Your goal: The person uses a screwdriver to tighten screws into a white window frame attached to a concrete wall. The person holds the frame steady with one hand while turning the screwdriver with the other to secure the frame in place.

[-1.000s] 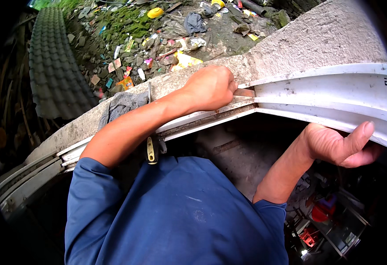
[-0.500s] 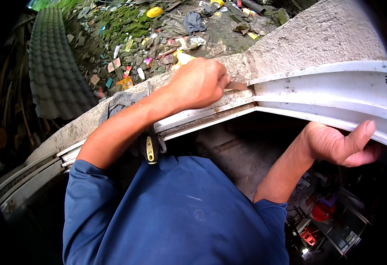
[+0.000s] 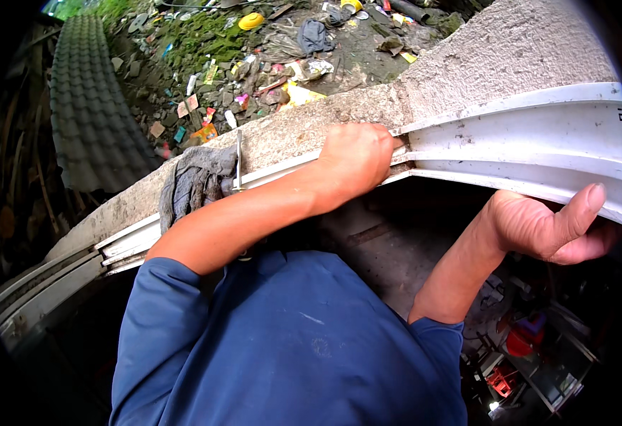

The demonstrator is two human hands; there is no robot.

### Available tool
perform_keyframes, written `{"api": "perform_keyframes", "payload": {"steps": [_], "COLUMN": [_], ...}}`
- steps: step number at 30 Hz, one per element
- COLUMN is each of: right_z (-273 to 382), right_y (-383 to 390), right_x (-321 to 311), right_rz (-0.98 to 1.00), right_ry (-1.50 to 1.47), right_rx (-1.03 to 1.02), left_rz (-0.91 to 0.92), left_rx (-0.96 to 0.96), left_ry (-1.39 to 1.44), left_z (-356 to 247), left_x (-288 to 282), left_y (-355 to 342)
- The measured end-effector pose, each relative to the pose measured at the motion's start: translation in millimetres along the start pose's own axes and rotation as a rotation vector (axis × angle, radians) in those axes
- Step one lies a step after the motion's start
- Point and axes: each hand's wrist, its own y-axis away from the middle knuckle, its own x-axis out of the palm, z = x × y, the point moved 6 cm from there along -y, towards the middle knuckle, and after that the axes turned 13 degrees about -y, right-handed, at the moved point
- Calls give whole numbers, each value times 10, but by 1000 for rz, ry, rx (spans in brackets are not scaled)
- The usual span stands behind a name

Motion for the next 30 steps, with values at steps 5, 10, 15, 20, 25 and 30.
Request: {"api": "perform_keyframes", "payload": {"steps": [5,10,15,20,25,30], "right_z": [2,-24,-24,-19,9,36], "right_y": [7,29,28,-3,28,15], "right_x": [-2,-1,23,-9,25,75], "right_rz": [-19,-25,-2,13,8,32], "right_ry": [-5,-35,-70,-78,-62,-64], "right_rx": [9,0,-13,15,-13,-51], "left_rz": [45,52,97,96,109,135], "left_rx": [-6,-33,-51,-18,-41,-76], "left_ry": [35,57,111,193,8,41], "left_z": [-5,54,85,279,496,581], "left_x": [31,51,-71,-464,-885,-1074], "left_y": [0,-5,-19,63,359,812]}}
